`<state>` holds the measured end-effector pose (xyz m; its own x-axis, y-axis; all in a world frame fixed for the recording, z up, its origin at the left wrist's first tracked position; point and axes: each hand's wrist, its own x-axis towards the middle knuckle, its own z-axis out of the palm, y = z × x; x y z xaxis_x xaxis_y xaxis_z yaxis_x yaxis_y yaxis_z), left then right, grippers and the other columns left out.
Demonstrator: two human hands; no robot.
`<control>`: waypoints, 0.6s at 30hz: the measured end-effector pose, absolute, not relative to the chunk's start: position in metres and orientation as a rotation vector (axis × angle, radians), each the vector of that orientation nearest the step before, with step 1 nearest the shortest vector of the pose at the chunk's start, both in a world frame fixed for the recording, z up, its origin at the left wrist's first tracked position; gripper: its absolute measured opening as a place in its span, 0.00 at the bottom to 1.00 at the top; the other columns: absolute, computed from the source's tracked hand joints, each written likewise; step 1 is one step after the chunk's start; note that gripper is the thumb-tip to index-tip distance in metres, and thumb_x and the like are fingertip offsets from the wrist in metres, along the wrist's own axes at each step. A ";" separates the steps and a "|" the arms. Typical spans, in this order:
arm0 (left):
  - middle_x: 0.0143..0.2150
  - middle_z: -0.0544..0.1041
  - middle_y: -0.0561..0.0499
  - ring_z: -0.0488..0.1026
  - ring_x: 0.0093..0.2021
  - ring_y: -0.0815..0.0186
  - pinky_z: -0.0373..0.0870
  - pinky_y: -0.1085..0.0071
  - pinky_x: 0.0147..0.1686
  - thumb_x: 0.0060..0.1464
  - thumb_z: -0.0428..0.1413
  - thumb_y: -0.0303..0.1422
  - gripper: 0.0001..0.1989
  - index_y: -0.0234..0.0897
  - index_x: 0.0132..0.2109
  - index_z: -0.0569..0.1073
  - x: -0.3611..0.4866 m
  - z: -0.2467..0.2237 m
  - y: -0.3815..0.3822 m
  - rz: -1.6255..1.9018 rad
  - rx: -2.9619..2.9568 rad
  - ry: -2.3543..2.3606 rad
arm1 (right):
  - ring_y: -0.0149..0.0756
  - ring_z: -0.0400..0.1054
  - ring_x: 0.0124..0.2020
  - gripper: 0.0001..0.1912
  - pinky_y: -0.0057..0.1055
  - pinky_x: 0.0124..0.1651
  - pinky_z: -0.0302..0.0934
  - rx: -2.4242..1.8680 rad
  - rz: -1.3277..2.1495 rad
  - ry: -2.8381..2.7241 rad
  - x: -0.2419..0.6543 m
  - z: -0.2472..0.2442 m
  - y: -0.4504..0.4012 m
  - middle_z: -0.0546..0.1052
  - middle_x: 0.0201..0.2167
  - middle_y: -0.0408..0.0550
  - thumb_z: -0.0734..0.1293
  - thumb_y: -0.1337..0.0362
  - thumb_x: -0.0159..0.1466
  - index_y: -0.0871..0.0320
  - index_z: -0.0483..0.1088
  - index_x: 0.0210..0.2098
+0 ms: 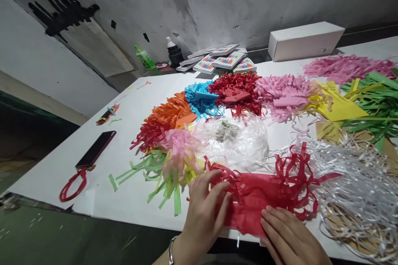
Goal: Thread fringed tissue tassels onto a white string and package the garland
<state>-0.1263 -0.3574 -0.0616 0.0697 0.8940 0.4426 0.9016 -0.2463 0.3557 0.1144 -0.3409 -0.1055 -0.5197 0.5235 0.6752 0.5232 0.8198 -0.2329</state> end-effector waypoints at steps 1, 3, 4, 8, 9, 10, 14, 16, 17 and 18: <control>0.57 0.71 0.41 0.66 0.57 0.53 0.63 0.52 0.57 0.61 0.53 0.24 0.11 0.39 0.49 0.72 -0.121 -0.059 -0.359 -0.946 -2.348 -1.866 | 0.33 0.78 0.45 0.12 0.29 0.59 0.64 -0.751 -0.009 -2.229 0.115 -0.105 -0.340 0.83 0.42 0.47 0.62 0.70 0.70 0.59 0.78 0.42; 0.54 0.75 0.44 0.67 0.57 0.55 0.61 0.51 0.60 0.61 0.53 0.25 0.11 0.40 0.48 0.73 -0.109 -0.057 -0.359 -0.877 -2.569 -1.684 | 0.32 0.78 0.45 0.12 0.28 0.58 0.66 -0.724 -0.022 -2.253 0.116 -0.104 -0.338 0.83 0.42 0.47 0.62 0.71 0.69 0.59 0.78 0.42; 0.52 0.77 0.46 0.68 0.56 0.56 0.59 0.50 0.62 0.62 0.53 0.26 0.10 0.40 0.48 0.73 -0.104 -0.057 -0.358 -0.796 -2.697 -1.577 | 0.32 0.78 0.45 0.12 0.28 0.57 0.66 -0.716 -0.030 -2.259 0.116 -0.104 -0.336 0.83 0.42 0.47 0.63 0.71 0.69 0.58 0.78 0.43; 0.50 0.79 0.51 0.70 0.55 0.61 0.46 0.47 0.69 0.66 0.54 0.38 0.09 0.42 0.50 0.73 -0.098 -0.067 -0.348 -0.502 -2.908 -1.412 | 0.32 0.78 0.44 0.11 0.27 0.57 0.66 -0.708 -0.053 -2.264 0.117 -0.105 -0.335 0.83 0.41 0.46 0.63 0.70 0.68 0.58 0.79 0.43; 0.51 0.79 0.51 0.71 0.55 0.60 0.45 0.45 0.69 0.65 0.55 0.40 0.11 0.41 0.50 0.73 -0.102 -0.069 -0.346 -0.488 -2.866 -1.465 | 0.32 0.78 0.44 0.12 0.27 0.57 0.66 -0.723 -0.046 -2.252 0.116 -0.105 -0.336 0.83 0.41 0.46 0.63 0.70 0.69 0.58 0.79 0.42; 0.52 0.79 0.49 0.71 0.55 0.58 0.45 0.43 0.69 0.64 0.55 0.41 0.13 0.40 0.51 0.73 -0.108 -0.071 -0.344 -0.489 -2.802 -1.533 | 0.32 0.78 0.44 0.12 0.28 0.58 0.66 -0.734 -0.035 -2.249 0.115 -0.105 -0.337 0.83 0.41 0.46 0.62 0.70 0.69 0.58 0.79 0.42; 0.47 0.79 0.45 0.72 0.52 0.51 0.49 0.38 0.62 0.66 0.53 0.34 0.08 0.37 0.48 0.74 -0.143 -0.071 -0.343 -0.589 -2.449 -1.819 | 0.32 0.78 0.44 0.13 0.29 0.58 0.65 -0.774 0.005 -2.199 0.111 -0.103 -0.340 0.83 0.41 0.46 0.61 0.70 0.70 0.58 0.79 0.41; 0.46 0.79 0.44 0.72 0.51 0.51 0.53 0.39 0.60 0.65 0.50 0.28 0.08 0.37 0.46 0.74 -0.155 -0.068 -0.347 -0.642 -2.342 -1.876 | 0.33 0.78 0.44 0.12 0.29 0.57 0.66 -0.764 0.014 -2.196 0.111 -0.102 -0.340 0.83 0.40 0.46 0.62 0.70 0.70 0.58 0.79 0.41; 0.47 0.78 0.43 0.72 0.51 0.51 0.54 0.41 0.59 0.65 0.50 0.27 0.09 0.37 0.46 0.74 -0.158 -0.066 -0.349 -0.662 -2.320 -1.881 | 0.33 0.78 0.43 0.12 0.29 0.56 0.66 -0.761 0.013 -2.198 0.112 -0.102 -0.339 0.83 0.40 0.46 0.62 0.70 0.70 0.58 0.78 0.41; 0.49 0.78 0.43 0.71 0.52 0.52 0.56 0.43 0.58 0.64 0.50 0.26 0.09 0.38 0.46 0.73 -0.158 -0.064 -0.352 -0.684 -2.312 -1.880 | 0.33 0.78 0.43 0.12 0.29 0.55 0.67 -0.748 0.006 -2.209 0.113 -0.102 -0.338 0.83 0.40 0.46 0.62 0.70 0.70 0.58 0.78 0.41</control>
